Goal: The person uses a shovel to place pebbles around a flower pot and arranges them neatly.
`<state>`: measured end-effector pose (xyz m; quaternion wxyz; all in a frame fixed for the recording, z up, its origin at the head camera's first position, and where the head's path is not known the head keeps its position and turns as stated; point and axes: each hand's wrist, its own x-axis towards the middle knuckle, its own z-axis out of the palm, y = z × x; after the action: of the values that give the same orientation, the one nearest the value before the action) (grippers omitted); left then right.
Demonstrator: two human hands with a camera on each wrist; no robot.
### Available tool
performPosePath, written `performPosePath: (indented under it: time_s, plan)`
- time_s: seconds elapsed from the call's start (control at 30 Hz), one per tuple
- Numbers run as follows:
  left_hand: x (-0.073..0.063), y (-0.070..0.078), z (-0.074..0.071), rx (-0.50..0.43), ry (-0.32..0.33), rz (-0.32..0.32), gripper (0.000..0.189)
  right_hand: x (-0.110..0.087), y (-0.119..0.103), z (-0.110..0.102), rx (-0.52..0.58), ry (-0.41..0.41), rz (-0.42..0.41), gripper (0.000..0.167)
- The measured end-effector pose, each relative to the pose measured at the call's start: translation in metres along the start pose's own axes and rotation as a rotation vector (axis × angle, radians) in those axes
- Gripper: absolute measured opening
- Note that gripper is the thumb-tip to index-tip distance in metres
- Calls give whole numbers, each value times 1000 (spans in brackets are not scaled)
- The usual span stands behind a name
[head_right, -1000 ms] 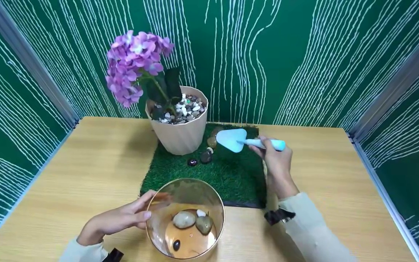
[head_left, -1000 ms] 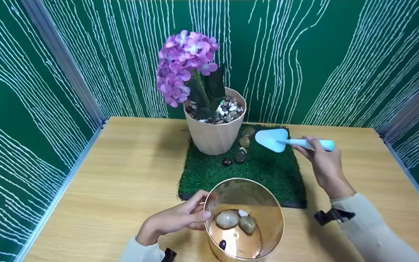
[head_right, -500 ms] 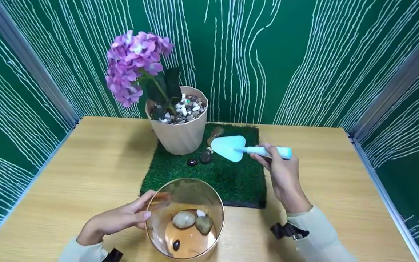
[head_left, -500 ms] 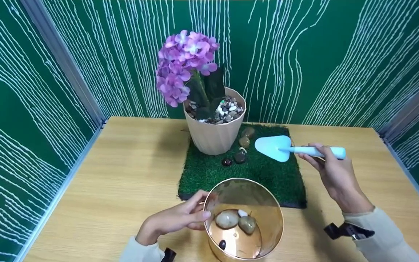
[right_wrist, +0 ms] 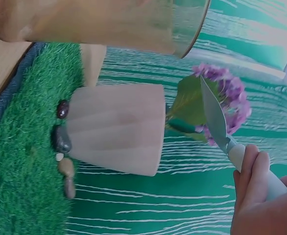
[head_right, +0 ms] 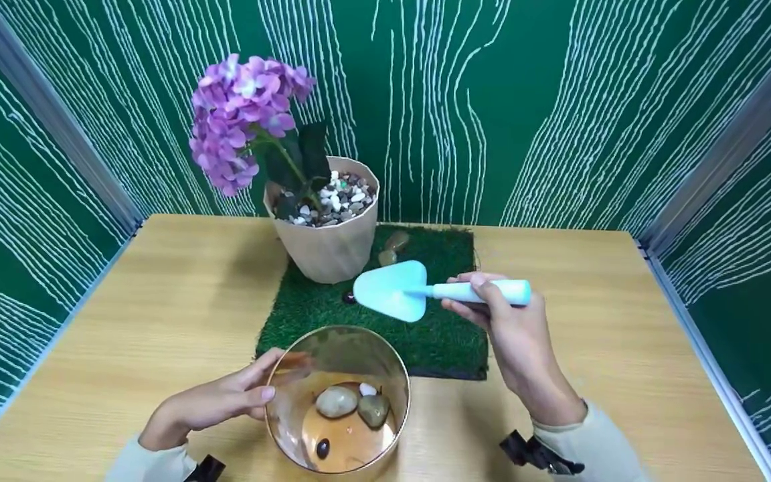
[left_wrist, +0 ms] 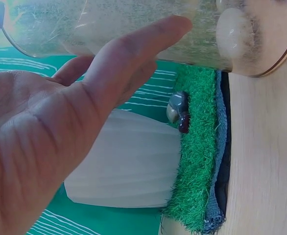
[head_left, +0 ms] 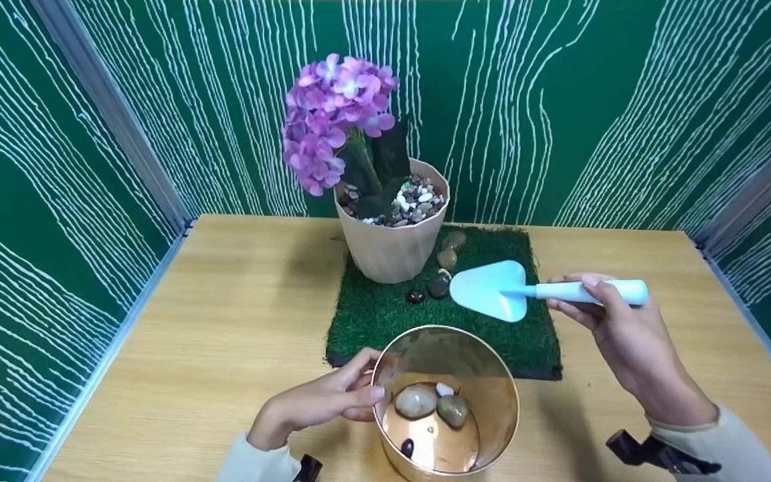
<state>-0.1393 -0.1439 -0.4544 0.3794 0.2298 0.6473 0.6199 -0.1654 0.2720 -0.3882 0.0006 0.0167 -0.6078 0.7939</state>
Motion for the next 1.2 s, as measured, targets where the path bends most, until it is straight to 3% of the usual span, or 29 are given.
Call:
performPosePath:
  time_s: [0.33, 0.47, 0.67, 0.83, 0.93, 1.2]
  plan:
    - [1, -2, -2, 27, 2, 10, 59, -21, -5, 19, -155, 48, 54, 36]
    - [2, -3, -2, 32, -1, 17, 60, -26, -3, 27, -201, 23, 63, 30]
    - [0, -4, -2, 10, -19, 40, 65, -33, 3, 35, -357, -181, -50, 22]
    - [-1, -4, -2, 35, -2, 19, 64, -35, 14, 47, -482, -395, -212, 17]
    - [-1, -4, -2, 43, 7, 5, 64, -36, 20, 57, -522, -502, -250, 15]
    - [0, -3, -3, 44, 3, -15, 65, -38, 26, 82, -730, -600, -297, 11]
